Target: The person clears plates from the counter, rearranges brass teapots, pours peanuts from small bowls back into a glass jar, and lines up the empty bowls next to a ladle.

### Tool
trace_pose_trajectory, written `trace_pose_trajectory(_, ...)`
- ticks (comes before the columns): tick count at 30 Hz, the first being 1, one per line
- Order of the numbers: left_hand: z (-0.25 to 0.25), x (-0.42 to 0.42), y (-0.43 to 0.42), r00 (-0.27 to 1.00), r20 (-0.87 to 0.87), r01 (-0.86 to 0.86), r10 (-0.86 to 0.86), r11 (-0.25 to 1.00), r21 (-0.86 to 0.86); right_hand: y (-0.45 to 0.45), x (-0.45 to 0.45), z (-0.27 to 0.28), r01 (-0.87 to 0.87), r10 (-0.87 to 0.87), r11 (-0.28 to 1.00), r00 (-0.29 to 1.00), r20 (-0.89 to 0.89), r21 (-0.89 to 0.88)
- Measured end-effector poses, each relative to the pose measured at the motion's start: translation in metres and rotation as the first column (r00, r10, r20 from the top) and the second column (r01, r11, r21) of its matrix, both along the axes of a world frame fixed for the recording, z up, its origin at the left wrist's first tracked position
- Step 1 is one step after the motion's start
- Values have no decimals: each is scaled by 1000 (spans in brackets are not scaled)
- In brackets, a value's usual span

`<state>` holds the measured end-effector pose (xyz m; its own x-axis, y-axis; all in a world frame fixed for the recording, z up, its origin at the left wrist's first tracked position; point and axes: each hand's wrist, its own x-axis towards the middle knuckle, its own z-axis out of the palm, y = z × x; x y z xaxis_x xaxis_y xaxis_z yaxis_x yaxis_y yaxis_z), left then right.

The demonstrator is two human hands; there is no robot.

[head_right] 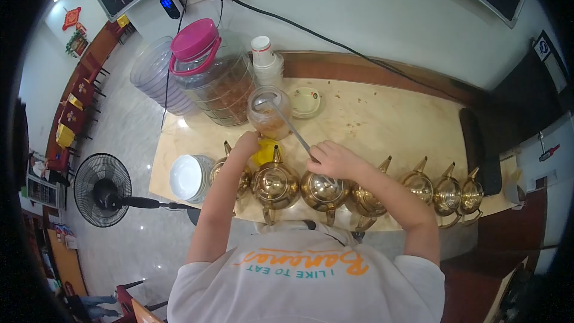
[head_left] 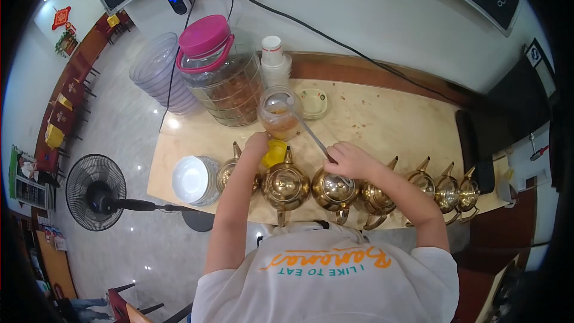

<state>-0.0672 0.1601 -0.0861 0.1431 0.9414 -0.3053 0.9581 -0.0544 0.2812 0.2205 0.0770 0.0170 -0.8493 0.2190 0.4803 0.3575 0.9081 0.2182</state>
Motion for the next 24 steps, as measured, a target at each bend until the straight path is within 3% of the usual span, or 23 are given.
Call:
trace_pose_trajectory(3,-12,-5,6,997,69,37,-39,999,23,-6,0,-4,33,-34,999,997,-70,-21)
trace_pose_trajectory(6,-13,-9,10,994,70,80,-81,997,21,-7,-1,-11,61,-62,995,998,-6,-84)
trace_pose_trajectory(9,1,-12,12,988,148,44,-33,996,-74,-8,-2,-11,58,-62,996,997,-54,-67)
trace_pose_trajectory(12,5,-20,11,982,150,96,-111,990,105,-14,-4,-5,65,-75,994,990,-119,-90)
trace_pose_trajectory(18,4,-30,-2,974,212,23,-76,970,241,-18,-8,-11,73,-95,978,990,-105,-197)
trace_pose_trajectory(21,29,-25,-15,955,293,-83,44,989,123,-24,-12,-3,90,-122,976,980,-155,-198)
trace_pose_trajectory(24,47,-23,-20,931,362,-46,49,999,-17,-26,-20,-12,121,-197,931,961,-195,-343)
